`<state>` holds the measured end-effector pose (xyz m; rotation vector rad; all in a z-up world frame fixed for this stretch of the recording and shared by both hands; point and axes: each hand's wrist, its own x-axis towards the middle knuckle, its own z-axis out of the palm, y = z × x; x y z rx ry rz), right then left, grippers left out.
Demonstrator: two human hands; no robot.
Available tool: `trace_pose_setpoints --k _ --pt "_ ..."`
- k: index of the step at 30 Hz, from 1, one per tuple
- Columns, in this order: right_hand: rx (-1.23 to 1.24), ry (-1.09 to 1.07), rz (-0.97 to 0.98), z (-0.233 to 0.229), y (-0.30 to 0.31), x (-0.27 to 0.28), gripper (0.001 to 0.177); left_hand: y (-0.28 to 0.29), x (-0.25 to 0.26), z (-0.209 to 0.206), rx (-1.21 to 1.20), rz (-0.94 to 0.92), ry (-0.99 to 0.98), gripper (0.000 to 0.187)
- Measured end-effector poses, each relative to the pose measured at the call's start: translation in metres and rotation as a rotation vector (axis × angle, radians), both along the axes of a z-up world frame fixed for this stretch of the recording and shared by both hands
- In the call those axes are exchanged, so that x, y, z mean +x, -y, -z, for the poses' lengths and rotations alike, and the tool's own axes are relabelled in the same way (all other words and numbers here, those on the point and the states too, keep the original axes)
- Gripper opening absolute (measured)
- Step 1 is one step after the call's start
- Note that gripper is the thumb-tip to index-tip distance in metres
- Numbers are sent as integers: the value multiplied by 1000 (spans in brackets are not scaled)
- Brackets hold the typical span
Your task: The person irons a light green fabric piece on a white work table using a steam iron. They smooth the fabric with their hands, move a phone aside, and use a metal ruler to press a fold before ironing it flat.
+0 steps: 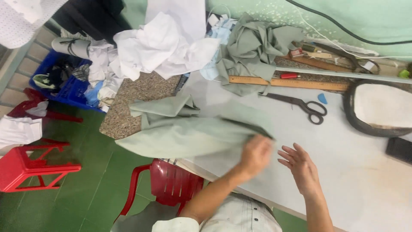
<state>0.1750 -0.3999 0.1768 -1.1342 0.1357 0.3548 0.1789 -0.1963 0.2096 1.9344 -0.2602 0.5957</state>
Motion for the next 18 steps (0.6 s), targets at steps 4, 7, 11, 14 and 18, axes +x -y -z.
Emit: trace_pose_setpoints --k 4,7,11,14,18 --pt "-707 -103 99 1 92 -20 20 77 -42 40 271 755 39 41" --pt "-831 -193 420 33 172 -34 24 42 -55 59 49 812 -42 21" --pt "-1476 -92 354 67 243 -63 59 -57 -55 111 317 85 -157 21" --pt "-1684 296 417 96 250 -71 67 -103 -63 117 531 -98 -265 27" --pt "-1733 669 371 103 230 -41 39 -104 -70 116 689 -17 -415 40"
